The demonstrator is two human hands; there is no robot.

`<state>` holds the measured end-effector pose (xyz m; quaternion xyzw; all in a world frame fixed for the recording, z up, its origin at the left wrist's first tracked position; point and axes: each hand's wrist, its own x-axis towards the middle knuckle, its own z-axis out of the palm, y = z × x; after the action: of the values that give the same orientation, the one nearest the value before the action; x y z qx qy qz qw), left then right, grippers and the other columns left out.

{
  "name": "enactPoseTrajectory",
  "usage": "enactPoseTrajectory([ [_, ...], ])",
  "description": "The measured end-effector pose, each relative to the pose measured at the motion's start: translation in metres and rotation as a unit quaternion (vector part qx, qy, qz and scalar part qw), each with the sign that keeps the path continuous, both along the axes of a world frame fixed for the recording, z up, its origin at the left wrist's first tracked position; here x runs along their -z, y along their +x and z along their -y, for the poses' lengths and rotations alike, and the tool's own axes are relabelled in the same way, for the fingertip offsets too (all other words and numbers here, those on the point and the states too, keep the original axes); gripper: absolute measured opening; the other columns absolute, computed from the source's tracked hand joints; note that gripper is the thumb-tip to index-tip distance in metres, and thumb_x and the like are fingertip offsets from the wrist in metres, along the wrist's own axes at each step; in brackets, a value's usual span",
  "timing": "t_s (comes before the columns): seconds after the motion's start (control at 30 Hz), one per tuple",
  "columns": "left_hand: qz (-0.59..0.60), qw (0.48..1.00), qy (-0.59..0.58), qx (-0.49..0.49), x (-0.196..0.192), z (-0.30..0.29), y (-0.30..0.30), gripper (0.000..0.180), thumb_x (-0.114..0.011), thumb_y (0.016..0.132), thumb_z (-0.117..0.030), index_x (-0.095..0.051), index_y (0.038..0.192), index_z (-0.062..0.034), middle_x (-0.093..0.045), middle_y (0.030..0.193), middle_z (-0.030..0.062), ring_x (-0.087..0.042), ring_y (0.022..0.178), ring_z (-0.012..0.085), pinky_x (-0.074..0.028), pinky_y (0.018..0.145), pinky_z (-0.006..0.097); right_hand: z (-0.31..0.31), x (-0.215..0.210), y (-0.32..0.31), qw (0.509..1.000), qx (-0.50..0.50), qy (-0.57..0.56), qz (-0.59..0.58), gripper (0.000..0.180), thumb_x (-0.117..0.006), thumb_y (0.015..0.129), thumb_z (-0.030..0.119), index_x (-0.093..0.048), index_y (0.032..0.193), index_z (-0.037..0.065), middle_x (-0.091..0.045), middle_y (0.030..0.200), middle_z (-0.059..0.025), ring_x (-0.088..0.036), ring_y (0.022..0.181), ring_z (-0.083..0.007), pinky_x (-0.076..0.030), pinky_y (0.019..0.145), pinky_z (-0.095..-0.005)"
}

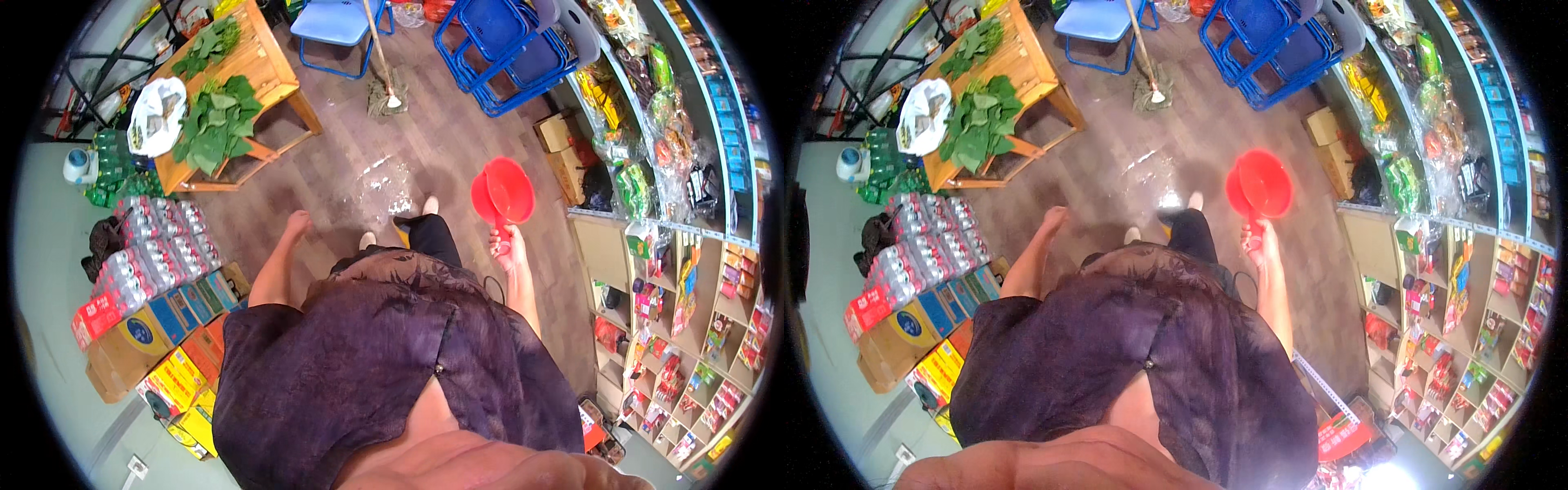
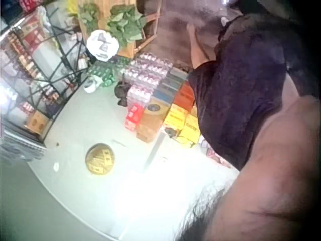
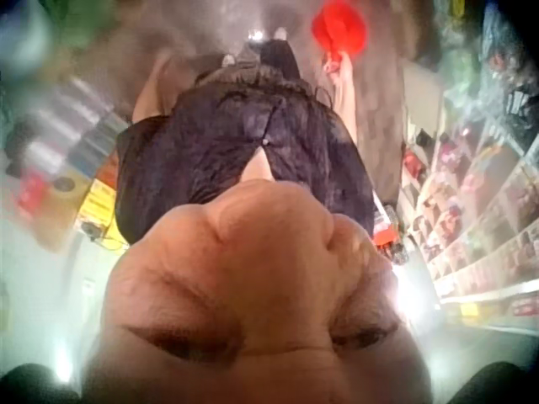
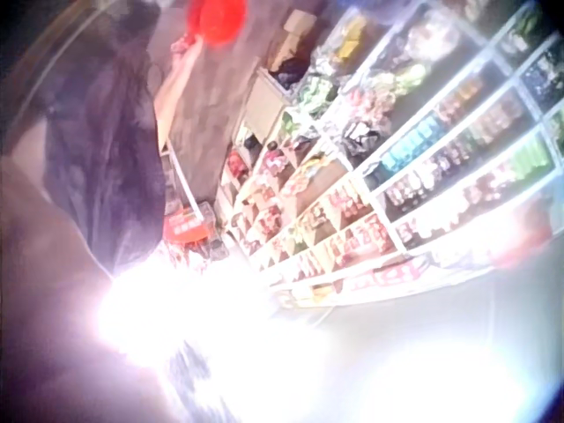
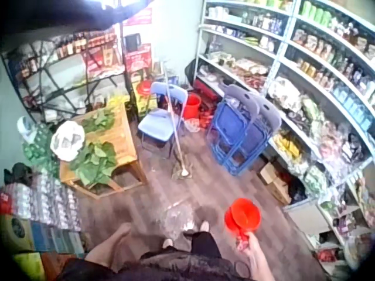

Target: The person sprinkles water from a red container onto a wooden floor and then mops the floor in a grocery store.

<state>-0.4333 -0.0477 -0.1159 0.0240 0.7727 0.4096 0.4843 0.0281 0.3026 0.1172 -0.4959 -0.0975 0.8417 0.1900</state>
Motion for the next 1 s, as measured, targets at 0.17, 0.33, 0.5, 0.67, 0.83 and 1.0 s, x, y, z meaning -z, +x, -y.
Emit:
enactPoseTrajectory([
  [0.17,0.024,0.999,0.017,0.027,-0.009,-0.120,-0.003,0.018,-0.051,0.082,-0.009,-0.059,0.096,-0.0016,-0.059,0.074,0.0070,-0.055,0.061,0.0170,-0.046,0.053,0.030,-0.108,0.023,-0.029,1.000,-0.024,-0.002,-0.001,0.018,-0.051,0.082,0.021,-0.045,0.089,0.005,-0.053,0.071,-0.0062,-0.050,0.055,-0.0134,-0.043,0.047,-0.0249],
  [0.33,0.109,0.992,-0.046,0.033,-0.018,-0.188,0.036,0.017,-0.049,0.080,-0.017,-0.057,0.069,-0.0058,-0.058,0.061,0.0046,-0.055,0.052,0.0167,-0.041,0.042,0.032,-0.244,0.030,-0.071,0.990,-0.127,0.005,0.063,0.019,-0.052,0.083,0.025,-0.049,0.090,0.007,-0.054,0.072,-0.0027,-0.049,0.053,-0.0108,-0.040,0.044,-0.0227],
  [0.5,0.129,0.982,-0.130,0.051,-0.044,-0.274,0.049,0.019,-0.050,0.083,-0.019,-0.062,0.087,-0.0049,-0.063,0.076,0.0063,-0.058,0.060,0.0178,-0.045,0.049,0.031,-0.381,0.020,-0.139,0.973,-0.218,0.018,0.069,0.020,-0.053,0.084,0.024,-0.049,0.092,0.006,-0.055,0.075,-0.0041,-0.050,0.055,-0.0119,-0.042,0.045,-0.0236],
  [0.67,0.106,0.992,-0.045,-0.042,-0.041,-0.358,0.022,0.028,-0.053,0.087,-0.029,-0.060,0.104,-0.0076,-0.062,0.080,0.0074,-0.056,0.062,0.0140,-0.039,0.047,0.025,-0.497,-0.004,-0.248,0.958,-0.273,0.081,0.026,0.019,-0.055,0.084,0.023,-0.052,0.092,0.006,-0.059,0.076,-0.0067,-0.055,0.059,-0.0148,-0.045,0.046,-0.0257],
  [0.83,0.158,0.985,-0.051,-0.046,-0.018,-0.416,-0.025,0.025,-0.053,0.086,-0.028,-0.057,0.101,-0.0089,-0.061,0.080,0.0071,-0.055,0.062,0.0144,-0.039,0.047,0.027,-0.589,-0.007,-0.374,0.946,-0.315,0.075,-0.004,0.019,-0.056,0.084,0.022,-0.054,0.092,0.005,-0.060,0.078,-0.0076,-0.056,0.060,-0.0149,-0.047,0.046,-0.0260],
  [1.0,0.196,0.974,-0.098,-0.055,-0.001,-0.478,-0.087,0.021,-0.051,0.086,-0.028,-0.055,0.095,-0.0107,-0.060,0.080,0.0059,-0.055,0.061,0.0145,-0.038,0.047,0.029,-0.662,0.013,-0.474,0.930,-0.356,0.088,-0.014,0.020,-0.055,0.085,0.022,-0.054,0.096,0.005,-0.060,0.079,-0.0073,-0.056,0.060,-0.0140,-0.048,0.047,-0.0257],
])
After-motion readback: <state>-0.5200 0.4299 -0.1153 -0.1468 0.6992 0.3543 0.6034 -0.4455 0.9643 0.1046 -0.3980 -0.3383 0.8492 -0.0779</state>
